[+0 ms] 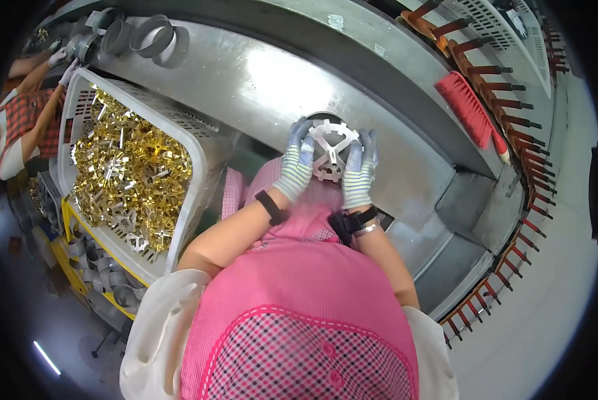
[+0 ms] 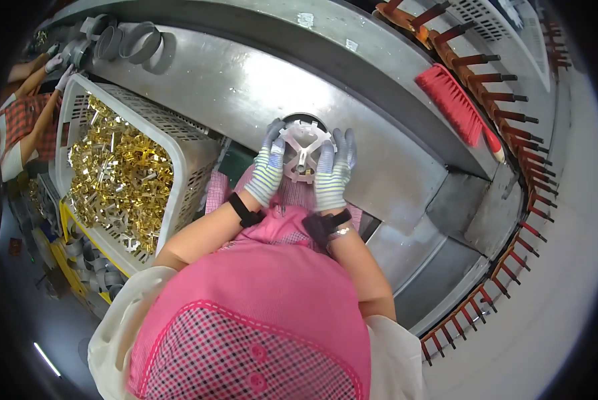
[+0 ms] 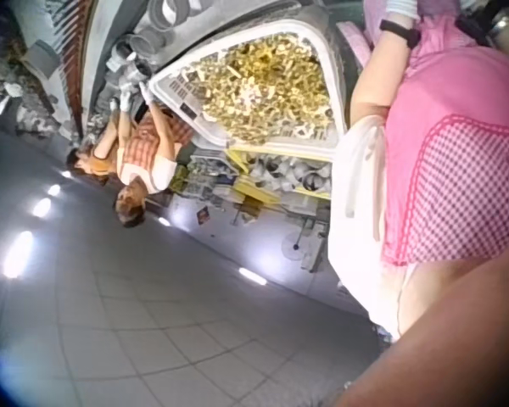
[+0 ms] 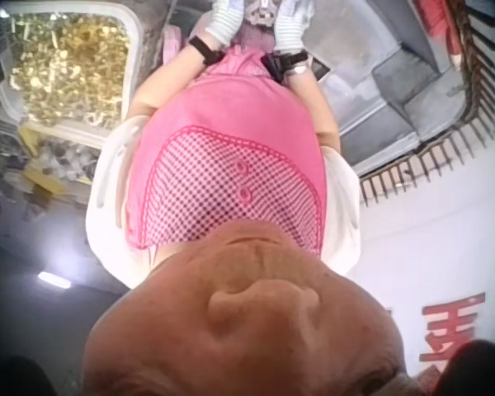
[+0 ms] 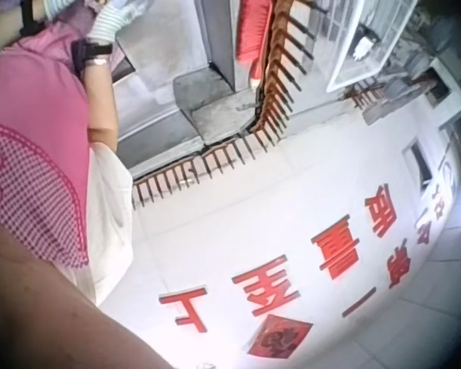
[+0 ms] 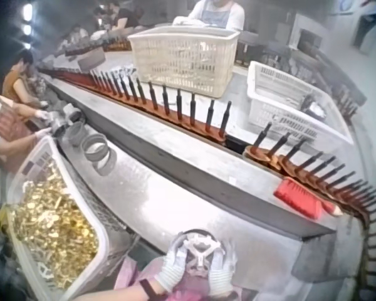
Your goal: The worker is assembling metal ring parts and internal cross-shaped components onto a circular jig on a manufacturing line.
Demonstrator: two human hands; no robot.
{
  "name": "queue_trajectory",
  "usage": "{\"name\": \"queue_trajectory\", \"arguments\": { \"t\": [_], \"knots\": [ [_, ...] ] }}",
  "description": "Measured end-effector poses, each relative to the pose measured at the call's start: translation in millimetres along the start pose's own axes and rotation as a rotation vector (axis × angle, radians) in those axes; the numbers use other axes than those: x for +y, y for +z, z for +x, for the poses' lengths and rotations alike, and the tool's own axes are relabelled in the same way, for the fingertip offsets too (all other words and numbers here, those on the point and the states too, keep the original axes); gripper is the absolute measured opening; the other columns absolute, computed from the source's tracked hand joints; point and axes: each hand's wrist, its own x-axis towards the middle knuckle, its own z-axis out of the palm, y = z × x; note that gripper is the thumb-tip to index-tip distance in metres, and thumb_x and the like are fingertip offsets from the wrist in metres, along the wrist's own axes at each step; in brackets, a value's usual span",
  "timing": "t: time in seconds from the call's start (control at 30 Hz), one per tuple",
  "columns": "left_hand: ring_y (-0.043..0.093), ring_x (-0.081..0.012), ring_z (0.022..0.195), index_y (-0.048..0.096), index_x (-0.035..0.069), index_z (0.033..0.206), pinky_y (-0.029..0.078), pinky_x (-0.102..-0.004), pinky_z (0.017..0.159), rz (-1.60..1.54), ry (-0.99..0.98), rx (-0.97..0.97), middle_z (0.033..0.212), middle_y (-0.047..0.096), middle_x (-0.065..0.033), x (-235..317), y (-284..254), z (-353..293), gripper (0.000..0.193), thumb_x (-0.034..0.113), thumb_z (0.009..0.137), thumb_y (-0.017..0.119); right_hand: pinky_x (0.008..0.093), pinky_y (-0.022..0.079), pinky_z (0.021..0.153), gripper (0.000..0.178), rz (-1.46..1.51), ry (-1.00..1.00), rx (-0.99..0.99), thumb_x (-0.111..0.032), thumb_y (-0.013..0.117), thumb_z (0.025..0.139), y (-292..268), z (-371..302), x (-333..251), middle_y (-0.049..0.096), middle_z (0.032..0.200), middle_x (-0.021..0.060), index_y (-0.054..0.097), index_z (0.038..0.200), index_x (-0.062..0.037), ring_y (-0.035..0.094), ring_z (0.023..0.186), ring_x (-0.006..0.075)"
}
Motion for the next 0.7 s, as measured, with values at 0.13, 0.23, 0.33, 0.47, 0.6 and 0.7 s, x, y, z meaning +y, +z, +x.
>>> {"name": "queue_trajectory", "arguments": {
  "t": [0.13, 0.23, 0.33, 0.47, 0.6, 0.7],
  "knots": [
    [0.035, -0.0330, 0.133, 0.043, 0.000, 0.135, 0.030, -0.0380, 0.110, 0.232, 0.045, 0.089, 0.144, 0.036, -0.0189, -23.9, 3.4, 12.9, 0.044, 0.023, 0.097, 0.044, 0.0408, 0.030, 0.110, 0.039, -0.052, 0.013, 0.000, -0.023, 0.049, 0.096, 12.2, 12.9, 26.1, 0.033, 0.147, 0.0232, 0.052, 0.128, -0.0003, 0.035, 0.134, 0.0352],
    [0.034, -0.0287, 0.134, 0.039, -0.002, 0.138, 0.026, -0.0361, 0.113, 0.420, 0.086, 0.068, 0.144, 0.035, -0.0175, -30.1, 0.1, 18.5, 0.046, 0.019, 0.097, 0.041, 0.0403, 0.030, 0.111, 0.039, -0.032, 0.092, -0.024, -0.022, 0.049, 0.096, 15.9, 13.9, 32.7, 0.034, 0.146, 0.0227, 0.052, 0.127, 0.0003, 0.035, 0.134, 0.0342],
    [0.034, -0.0286, 0.135, 0.038, -0.001, 0.140, 0.026, -0.0360, 0.113, 0.299, -0.024, 0.059, 0.146, 0.034, -0.0176, -28.7, -6.4, 27.5, 0.048, 0.022, 0.097, 0.042, 0.0393, 0.033, 0.109, 0.037, -0.072, 0.078, -0.011, -0.019, 0.049, 0.095, 23.0, 13.4, 32.1, 0.036, 0.146, 0.0215, 0.052, 0.127, -0.0002, 0.040, 0.131, 0.0335],
    [0.044, -0.0298, 0.126, 0.042, 0.000, 0.138, 0.033, -0.0366, 0.109, 0.246, -0.052, 0.076, 0.140, 0.042, -0.0193, -34.1, -3.2, 29.0, 0.045, 0.017, 0.096, 0.042, 0.0378, 0.039, 0.104, 0.034, -0.019, 0.084, 0.049, -0.014, 0.049, 0.095, 28.7, 17.0, 42.0, 0.044, 0.141, 0.0196, 0.053, 0.127, -0.0017, 0.049, 0.124, 0.0322],
    [0.043, -0.0275, 0.128, 0.041, 0.002, 0.139, 0.032, -0.0353, 0.109, 0.141, -0.158, 0.055, 0.140, 0.043, -0.0177, -25.5, -1.3, 28.3, 0.045, 0.018, 0.097, 0.041, 0.0377, 0.039, 0.104, 0.036, -0.043, 0.088, 0.053, -0.016, 0.048, 0.095, 30.2, 16.3, 44.0, 0.047, 0.138, 0.0200, 0.053, 0.127, -0.0009, 0.049, 0.123, 0.0311],
    [0.041, -0.0248, 0.130, 0.038, 0.005, 0.143, 0.031, -0.0336, 0.110, 0.043, -0.136, 0.025, 0.140, 0.045, -0.0164, -27.5, -1.3, 29.0, 0.048, 0.027, 0.100, 0.040, 0.0377, 0.041, 0.103, 0.039, -0.003, 0.124, 0.041, -0.022, 0.045, 0.097, 32.3, 17.1, 40.2, 0.050, 0.135, 0.0203, 0.052, 0.128, 0.0001, 0.051, 0.121, 0.0311]
  ]
}}
